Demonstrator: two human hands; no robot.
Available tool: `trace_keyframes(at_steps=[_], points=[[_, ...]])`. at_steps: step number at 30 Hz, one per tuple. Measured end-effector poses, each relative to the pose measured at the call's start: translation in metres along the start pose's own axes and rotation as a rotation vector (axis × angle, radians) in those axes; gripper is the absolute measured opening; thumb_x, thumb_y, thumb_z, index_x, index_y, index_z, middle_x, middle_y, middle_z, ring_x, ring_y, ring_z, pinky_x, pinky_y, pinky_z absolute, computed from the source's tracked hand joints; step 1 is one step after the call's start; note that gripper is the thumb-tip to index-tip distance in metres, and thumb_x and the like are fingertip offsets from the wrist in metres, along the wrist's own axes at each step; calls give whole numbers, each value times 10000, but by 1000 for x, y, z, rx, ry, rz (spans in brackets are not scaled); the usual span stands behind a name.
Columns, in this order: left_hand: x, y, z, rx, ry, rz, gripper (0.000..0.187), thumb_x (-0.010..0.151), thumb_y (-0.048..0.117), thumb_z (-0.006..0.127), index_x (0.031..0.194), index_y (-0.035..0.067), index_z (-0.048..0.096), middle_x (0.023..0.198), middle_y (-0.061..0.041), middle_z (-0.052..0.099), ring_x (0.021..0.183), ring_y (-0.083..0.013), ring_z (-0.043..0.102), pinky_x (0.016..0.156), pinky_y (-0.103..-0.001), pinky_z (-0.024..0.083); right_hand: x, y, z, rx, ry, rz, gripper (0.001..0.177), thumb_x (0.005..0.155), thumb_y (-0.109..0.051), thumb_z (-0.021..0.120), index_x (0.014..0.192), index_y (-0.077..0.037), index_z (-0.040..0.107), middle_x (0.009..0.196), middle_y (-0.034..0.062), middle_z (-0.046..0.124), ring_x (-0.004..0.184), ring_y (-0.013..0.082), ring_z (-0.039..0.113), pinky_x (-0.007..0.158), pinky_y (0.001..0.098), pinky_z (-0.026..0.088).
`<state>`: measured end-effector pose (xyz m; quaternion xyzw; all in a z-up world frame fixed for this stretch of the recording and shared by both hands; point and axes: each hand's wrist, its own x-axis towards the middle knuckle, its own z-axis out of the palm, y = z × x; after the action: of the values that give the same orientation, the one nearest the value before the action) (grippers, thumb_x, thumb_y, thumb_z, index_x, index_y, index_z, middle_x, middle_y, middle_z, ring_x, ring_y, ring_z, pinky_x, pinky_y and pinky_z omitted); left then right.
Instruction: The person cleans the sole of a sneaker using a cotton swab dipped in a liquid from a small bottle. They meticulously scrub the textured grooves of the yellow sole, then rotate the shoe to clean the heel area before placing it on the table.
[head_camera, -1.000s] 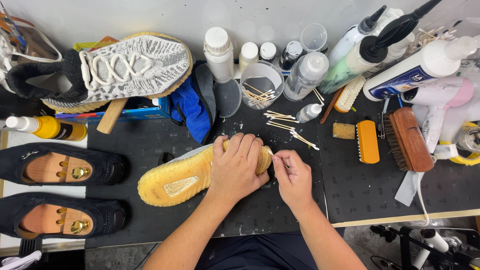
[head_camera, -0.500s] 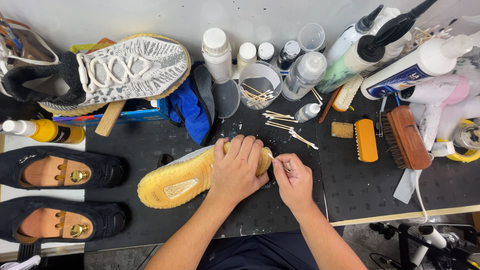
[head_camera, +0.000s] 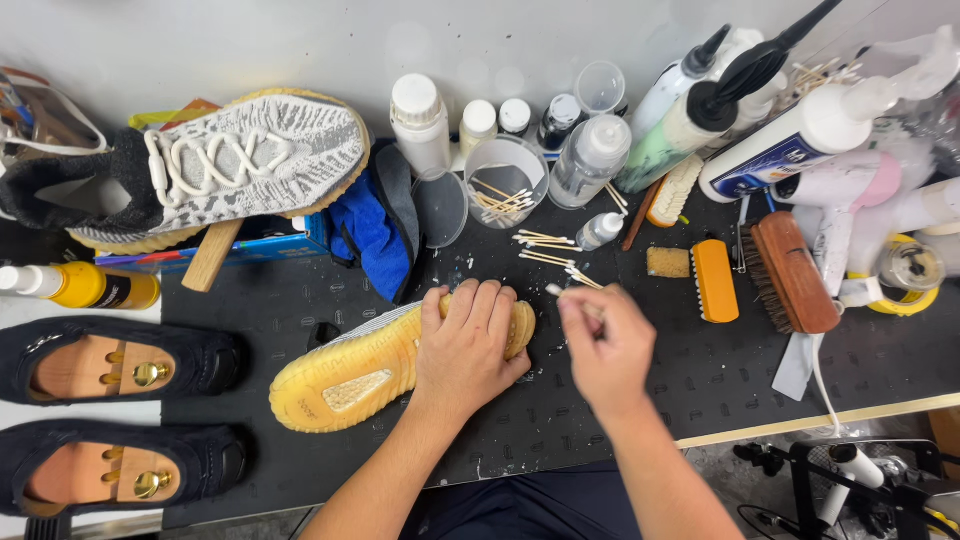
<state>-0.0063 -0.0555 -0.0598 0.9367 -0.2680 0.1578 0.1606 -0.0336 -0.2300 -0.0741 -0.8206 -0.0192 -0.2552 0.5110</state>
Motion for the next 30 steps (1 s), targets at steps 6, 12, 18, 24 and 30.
trace_keyframes(at_steps=[6, 12, 18, 24, 30], points=[[-4, -1, 4, 11, -6, 2, 664, 645, 399, 799, 1198, 74, 627, 1174, -54, 592, 1174, -249, 542, 1049, -504, 346, 100, -6, -38, -450, 107, -239, 46, 1056, -28, 720, 1102, -25, 726, 824, 104, 505, 709, 216, 491, 667, 353, 380], [-5, -3, 1, 25, -5, 9, 689, 640, 406, 800, 1214, 64, 628, 1174, -62, 592, 1178, -257, 543, 1049, -514, 357, 142, -9, -29, -572, -28, -248, 40, 1024, -66, 726, 1036, -30, 715, 892, 110, 591, 744, 269, 589, 676, 395, 461], [-5, -4, 1, 15, -35, -1, 703, 630, 417, 806, 1214, 67, 629, 1175, -64, 591, 1160, -256, 546, 1045, -517, 357, 142, -11, -31, -594, -28, -291, 41, 1020, -65, 723, 1016, -27, 709, 850, 93, 618, 748, 249, 592, 669, 377, 446], [0, -5, -4, -34, -15, -11, 693, 610, 404, 826, 1180, 65, 624, 1139, -67, 582, 1147, -263, 546, 1033, -514, 358, 78, -5, -28, -76, 2, -41, 105, 1027, -46, 697, 1109, 6, 734, 916, 42, 685, 730, 73, 541, 617, 242, 393], [7, -4, -4, -72, -54, -27, 712, 549, 391, 853, 1141, 71, 621, 1105, -74, 581, 1117, -270, 548, 1000, -525, 357, -9, 19, 10, 345, -38, 372, 115, 987, -41, 691, 1073, 14, 745, 898, -23, 684, 751, -5, 537, 650, 168, 421]])
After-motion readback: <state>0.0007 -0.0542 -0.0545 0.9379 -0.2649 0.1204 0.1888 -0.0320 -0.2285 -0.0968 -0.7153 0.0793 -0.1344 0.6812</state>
